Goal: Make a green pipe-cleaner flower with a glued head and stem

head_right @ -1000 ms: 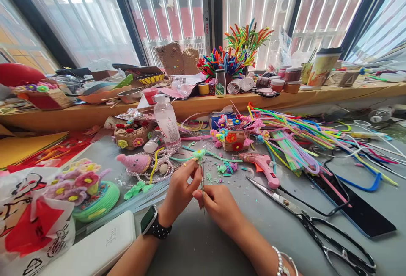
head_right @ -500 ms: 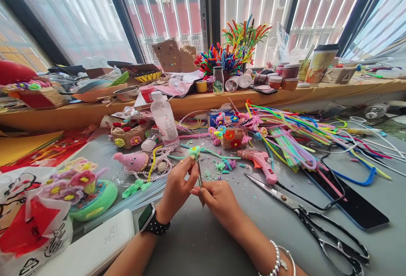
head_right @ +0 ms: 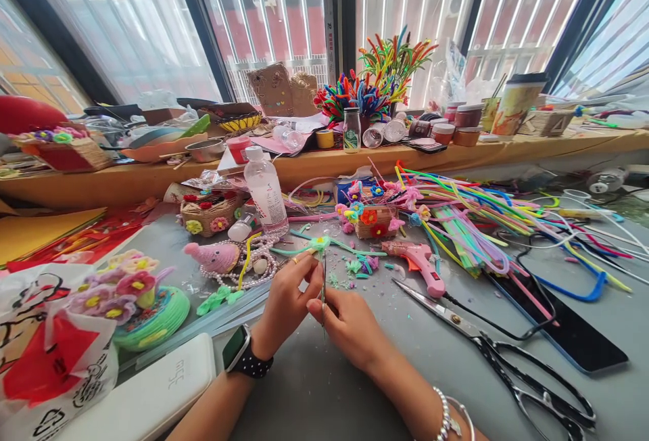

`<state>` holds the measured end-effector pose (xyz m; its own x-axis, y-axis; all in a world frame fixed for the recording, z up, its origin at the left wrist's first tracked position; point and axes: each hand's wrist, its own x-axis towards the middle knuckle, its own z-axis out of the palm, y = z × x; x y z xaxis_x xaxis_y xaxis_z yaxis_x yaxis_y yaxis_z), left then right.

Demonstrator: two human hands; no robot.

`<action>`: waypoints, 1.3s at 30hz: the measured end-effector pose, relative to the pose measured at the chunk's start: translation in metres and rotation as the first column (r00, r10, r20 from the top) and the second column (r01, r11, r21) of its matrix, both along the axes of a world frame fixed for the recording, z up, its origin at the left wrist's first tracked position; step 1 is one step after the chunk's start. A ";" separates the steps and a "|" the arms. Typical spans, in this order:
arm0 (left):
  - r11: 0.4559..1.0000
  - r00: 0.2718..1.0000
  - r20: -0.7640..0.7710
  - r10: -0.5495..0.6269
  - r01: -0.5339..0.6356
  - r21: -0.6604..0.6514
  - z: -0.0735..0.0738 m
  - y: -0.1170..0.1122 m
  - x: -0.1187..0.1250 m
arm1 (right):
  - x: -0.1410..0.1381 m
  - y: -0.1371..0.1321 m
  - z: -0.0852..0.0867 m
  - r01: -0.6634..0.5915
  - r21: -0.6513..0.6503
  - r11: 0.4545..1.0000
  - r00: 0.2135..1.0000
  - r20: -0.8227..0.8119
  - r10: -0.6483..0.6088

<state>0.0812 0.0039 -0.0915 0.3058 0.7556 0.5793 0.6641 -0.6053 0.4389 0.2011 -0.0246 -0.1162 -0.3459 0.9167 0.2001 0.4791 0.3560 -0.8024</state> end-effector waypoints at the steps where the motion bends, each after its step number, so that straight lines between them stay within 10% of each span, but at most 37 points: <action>1: 1.000 1.000 -0.004 -0.003 0.003 -0.004 0.000 0.000 0.000 | 0.000 0.000 0.000 -0.006 -0.001 1.000 1.000 -0.005 0.006; 39: 1.000 1.000 0.005 0.014 -0.014 0.024 0.000 0.001 -0.002 | 0.001 0.003 -0.002 0.064 0.036 0.997 0.997 -0.033 -0.063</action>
